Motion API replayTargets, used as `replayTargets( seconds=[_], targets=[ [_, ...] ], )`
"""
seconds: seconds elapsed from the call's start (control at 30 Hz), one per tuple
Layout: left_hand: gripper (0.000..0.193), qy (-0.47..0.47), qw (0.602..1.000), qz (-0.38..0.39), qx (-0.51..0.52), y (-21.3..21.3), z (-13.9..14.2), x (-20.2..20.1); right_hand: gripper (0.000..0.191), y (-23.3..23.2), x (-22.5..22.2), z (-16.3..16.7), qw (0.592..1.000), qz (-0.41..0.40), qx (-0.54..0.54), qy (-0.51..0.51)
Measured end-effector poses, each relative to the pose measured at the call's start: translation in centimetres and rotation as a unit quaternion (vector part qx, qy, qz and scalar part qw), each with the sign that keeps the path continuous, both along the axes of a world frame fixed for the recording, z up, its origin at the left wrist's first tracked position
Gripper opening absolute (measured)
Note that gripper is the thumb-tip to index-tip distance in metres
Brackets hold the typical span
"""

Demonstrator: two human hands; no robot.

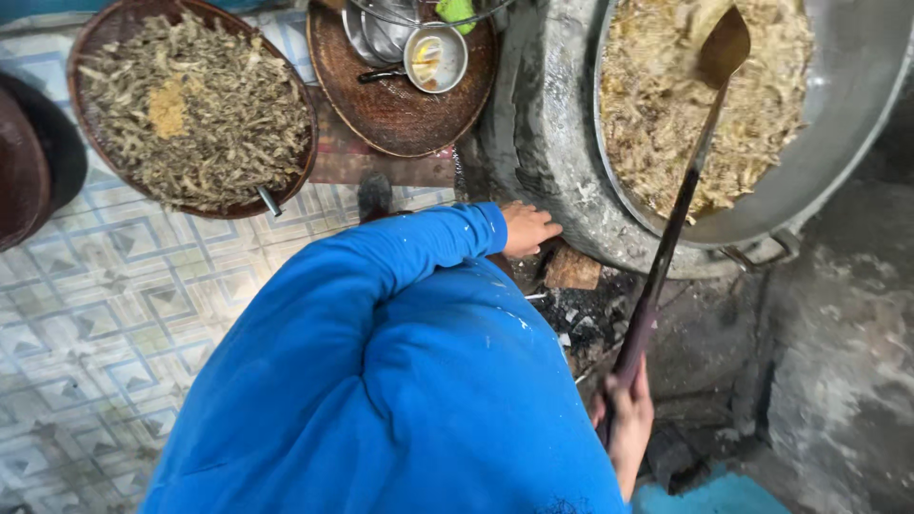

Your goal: The person deep-fries shredded food in a large wok of hot oil over a wood fire, stirring it with a long bamboo pole. They use a wire skimmer to lift fried pieces out of the oil and transfer them into round bamboo trays beside the stove.

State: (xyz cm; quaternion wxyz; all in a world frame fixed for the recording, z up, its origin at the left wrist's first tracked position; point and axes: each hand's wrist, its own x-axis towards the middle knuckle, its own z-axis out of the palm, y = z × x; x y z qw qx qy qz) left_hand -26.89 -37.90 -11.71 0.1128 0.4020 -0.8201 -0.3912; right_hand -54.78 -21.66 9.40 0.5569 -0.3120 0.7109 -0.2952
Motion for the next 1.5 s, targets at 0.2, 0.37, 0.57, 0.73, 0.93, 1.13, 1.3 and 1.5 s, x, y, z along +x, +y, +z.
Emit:
replayTargets(
  seconds=[0.2, 0.37, 0.57, 0.73, 0.93, 1.13, 1.3, 1.5],
  targets=[
    [0.056, 0.051, 0.996, -0.071, 0.021, 0.7, -0.4, -2.0, 0.077, 11.9, -0.1, 3.6, 0.992, -0.103, -0.033, -0.068],
    [0.056, 0.189, 0.974, -0.120, 0.046, 2.0, 2.3, -7.6, 0.082, 16.5, 1.2, 5.1, 0.992, -0.114, -0.050, -0.017],
    [0.060, 0.277, 0.936, -0.182, 0.120, 3.3, 6.8, -13.4, 0.086, 17.7, 4.3, 5.8, 0.990, -0.129, -0.056, 0.024],
    [0.046, 0.353, 0.842, -0.221, 0.342, 3.9, 7.4, -12.7, 0.090, 17.8, 6.0, 5.7, 0.989, -0.107, -0.039, 0.093],
    [0.038, 0.404, 0.781, -0.217, 0.425, 3.2, 8.0, -11.0, 0.086, 15.9, 8.1, 6.0, 0.989, -0.112, -0.041, 0.086],
    [0.034, 0.403, 0.719, -0.195, 0.531, 2.8, 8.8, -10.2, 0.084, 12.9, 9.7, 8.7, 0.977, -0.059, 0.021, 0.204],
    [0.037, 0.414, 0.615, -0.165, 0.650, 3.3, 8.5, -10.0, 0.083, 11.6, 9.8, 10.7, 0.973, -0.028, 0.063, 0.220],
    [0.037, 0.388, 0.606, -0.183, 0.670, 3.7, 6.9, -9.6, 0.078, 10.8, 11.1, 11.2, 0.976, -0.014, 0.062, 0.206]
  ],
)
